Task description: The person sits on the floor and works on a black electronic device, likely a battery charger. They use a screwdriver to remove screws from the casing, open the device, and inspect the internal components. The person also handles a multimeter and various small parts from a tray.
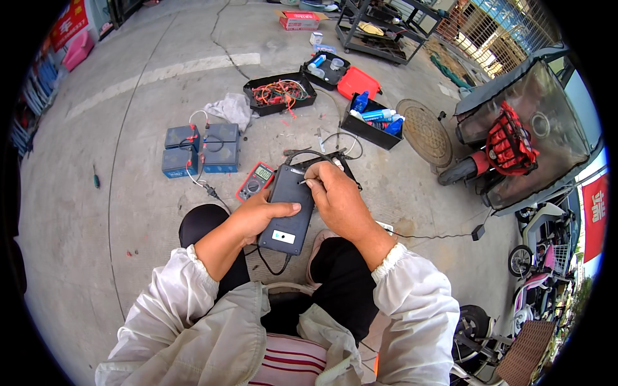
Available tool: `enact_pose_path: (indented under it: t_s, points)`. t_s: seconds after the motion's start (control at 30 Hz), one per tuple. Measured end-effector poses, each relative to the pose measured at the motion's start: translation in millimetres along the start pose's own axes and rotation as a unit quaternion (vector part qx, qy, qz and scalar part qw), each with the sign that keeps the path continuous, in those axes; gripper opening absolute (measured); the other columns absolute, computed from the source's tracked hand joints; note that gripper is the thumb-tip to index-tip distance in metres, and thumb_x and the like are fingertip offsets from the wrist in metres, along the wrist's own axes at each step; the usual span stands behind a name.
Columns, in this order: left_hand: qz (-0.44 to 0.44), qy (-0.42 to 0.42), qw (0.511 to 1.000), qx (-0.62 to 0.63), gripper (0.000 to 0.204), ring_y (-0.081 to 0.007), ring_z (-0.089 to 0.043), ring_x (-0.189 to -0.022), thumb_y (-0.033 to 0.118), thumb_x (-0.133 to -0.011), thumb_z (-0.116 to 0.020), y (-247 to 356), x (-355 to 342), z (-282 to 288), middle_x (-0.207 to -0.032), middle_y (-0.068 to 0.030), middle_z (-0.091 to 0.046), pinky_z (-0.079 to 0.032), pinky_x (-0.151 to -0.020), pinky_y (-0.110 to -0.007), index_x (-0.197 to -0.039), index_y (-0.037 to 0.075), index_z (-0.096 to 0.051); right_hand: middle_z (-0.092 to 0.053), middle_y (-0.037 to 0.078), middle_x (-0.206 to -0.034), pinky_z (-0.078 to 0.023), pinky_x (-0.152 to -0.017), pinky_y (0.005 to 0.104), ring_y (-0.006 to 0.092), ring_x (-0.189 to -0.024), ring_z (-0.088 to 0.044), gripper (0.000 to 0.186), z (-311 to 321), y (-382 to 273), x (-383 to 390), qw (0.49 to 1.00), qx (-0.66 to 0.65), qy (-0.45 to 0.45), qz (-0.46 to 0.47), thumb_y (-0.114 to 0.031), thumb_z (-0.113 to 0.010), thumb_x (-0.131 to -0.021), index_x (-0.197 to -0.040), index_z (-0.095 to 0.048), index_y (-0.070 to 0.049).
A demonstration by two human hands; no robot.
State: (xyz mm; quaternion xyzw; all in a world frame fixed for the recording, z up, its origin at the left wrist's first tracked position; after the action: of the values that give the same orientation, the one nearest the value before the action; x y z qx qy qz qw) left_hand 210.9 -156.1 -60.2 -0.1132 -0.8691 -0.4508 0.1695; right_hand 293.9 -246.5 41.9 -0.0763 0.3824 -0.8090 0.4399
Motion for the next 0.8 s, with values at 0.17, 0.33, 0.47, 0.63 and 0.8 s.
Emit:
enact_pose_path:
  t_s: [0.17,0.33,0.47,0.63,0.8]
  points:
    - [-0.013,0.031,0.999,-0.005,0.059,-0.0216,-0.073,-0.085,0.018,-0.085,-0.08,-3.1,-6.0,12.3,-0.106,-0.0162,-0.068,-0.063,-0.072,-0.037,-0.129,-0.007,-0.049,-0.068,0.015,-0.101,-0.053,-0.08,0.0369,0.0256,-0.088,-0.065,0.014,-27.2,48.6,14.0,0.82,-0.529,0.016,-0.219,-0.013,-0.05,-0.103,-0.104,-0.058,-0.003]
    - [-0.03,0.071,0.997,-0.004,0.064,-0.0229,-0.073,-0.085,0.022,-0.083,-0.082,-1.1,-4.9,18.4,-0.106,-0.0183,-0.067,-0.063,-0.072,-0.038,-0.126,-0.01,-0.047,-0.067,0.025,-0.115,-0.055,-0.097,0.0443,0.0343,-0.109,-0.066,0.025,-41.6,53.3,29.7,0.626,-0.745,0.021,-0.227,-0.022,-0.047,-0.102,-0.101,-0.061,-0.001]
    - [-0.019,0.085,0.996,0.003,0.05,-0.0202,-0.072,-0.087,0.017,-0.086,-0.078,0.0,-0.6,16.9,-0.105,-0.0138,-0.07,-0.061,-0.073,-0.035,-0.125,-0.005,-0.056,-0.065,0.027,-0.121,-0.053,-0.102,0.0452,0.0366,-0.117,-0.064,0.021,-41.7,47.0,32.6,0.585,-0.784,0.023,-0.208,-0.016,-0.048,-0.1,-0.099,-0.061,0.0]
    - [-0.025,0.082,0.996,-0.002,0.052,-0.0203,-0.072,-0.088,0.017,-0.086,-0.078,-3.3,-4.8,19.7,-0.107,-0.0146,-0.069,-0.061,-0.074,-0.035,-0.127,-0.005,-0.055,-0.064,0.026,-0.124,-0.049,-0.11,0.0454,0.0379,-0.124,-0.061,0.019,-37.0,48.0,34.6,0.656,-0.727,0.047,-0.197,-0.001,-0.049,-0.098,-0.109,-0.063,0.003]
    - [-0.031,0.067,0.997,-0.006,0.053,-0.0209,-0.072,-0.089,0.018,-0.085,-0.079,-0.3,-4.8,16.8,-0.108,-0.0152,-0.069,-0.061,-0.074,-0.035,-0.126,-0.006,-0.055,-0.064,0.023,-0.126,-0.05,-0.11,0.0419,0.0346,-0.125,-0.061,0.022,-31.6,45.2,37.5,0.71,-0.681,0.032,-0.177,0.006,-0.052,-0.098,-0.117,-0.063,0.004]
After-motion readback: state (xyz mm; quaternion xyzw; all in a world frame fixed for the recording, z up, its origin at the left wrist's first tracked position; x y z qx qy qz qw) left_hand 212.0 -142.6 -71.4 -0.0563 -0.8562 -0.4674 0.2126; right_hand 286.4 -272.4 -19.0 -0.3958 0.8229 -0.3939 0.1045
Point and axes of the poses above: each hand's wrist, its own x-axis away from the middle knuckle, its own z-axis out of the back of the hand, y = z × x, the point moved 9 cm from there along -x, towards the middle knuckle
